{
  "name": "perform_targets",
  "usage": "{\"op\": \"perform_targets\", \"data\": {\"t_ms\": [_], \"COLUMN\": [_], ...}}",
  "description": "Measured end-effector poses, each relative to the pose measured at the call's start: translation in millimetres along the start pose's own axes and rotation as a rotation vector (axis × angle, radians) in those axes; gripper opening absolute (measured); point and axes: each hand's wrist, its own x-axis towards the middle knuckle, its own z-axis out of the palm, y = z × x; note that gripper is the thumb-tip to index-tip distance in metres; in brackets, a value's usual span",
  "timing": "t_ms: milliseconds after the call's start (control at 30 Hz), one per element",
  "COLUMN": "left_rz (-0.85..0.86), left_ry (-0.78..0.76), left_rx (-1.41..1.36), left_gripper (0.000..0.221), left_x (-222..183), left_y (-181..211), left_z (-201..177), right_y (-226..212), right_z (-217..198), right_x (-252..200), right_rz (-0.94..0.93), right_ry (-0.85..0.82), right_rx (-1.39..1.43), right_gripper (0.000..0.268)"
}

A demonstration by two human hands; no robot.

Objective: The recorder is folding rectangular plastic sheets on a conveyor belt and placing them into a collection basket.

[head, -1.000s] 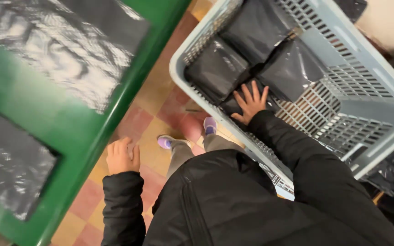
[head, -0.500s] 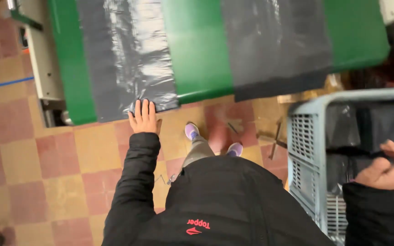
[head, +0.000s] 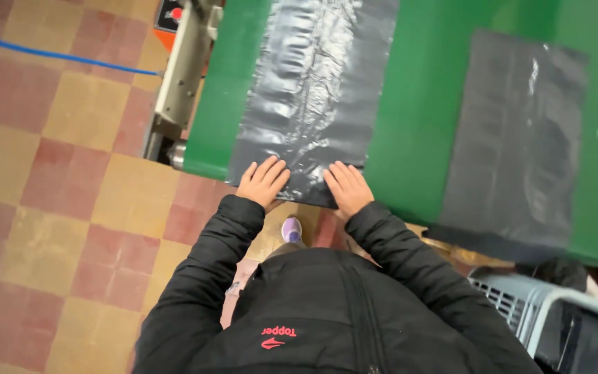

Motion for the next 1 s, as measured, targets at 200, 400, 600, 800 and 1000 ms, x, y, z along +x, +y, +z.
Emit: {"op": "perform_targets", "data": {"t_ms": [200,400,600,800,1000], "left_rz": [0.093,-0.237,-0.377,-0.734,-0.813], "left_ry": [-0.037,-0.54,-0.604,-0.347,0.0], "left_rx": [-0.23,-0.471,-1.027,-1.491,-0.607], "left_gripper": [0.039,0.021,0.024,0.022,0.031], "left_x": [-8.5,48.7,91.3,193.5,213.0], "left_y": [-47.4,-47.9,-109.7,-222.9,-240.3], "left_z": [10.1,-57.4,-46.8,85.3,187.8], "right_y": [-2.1,25.6,103.7,229.2,303.7], "right_z": [-7.2,-57.7,-101.1,-70.8,39.7], "right_x": [6.3,-7.5,17.9,162.6,227.0], "right_rz": [-0.054,0.215,0.442,0.306,0.462], "right_ry": [-0.054,-0.338,-0.412,-0.054,-0.066], "right_rx": [0.06,0.464,0.765,0.711,0.692], "right_gripper": [0.075,0.047,0.027,0.009,0.02]}}
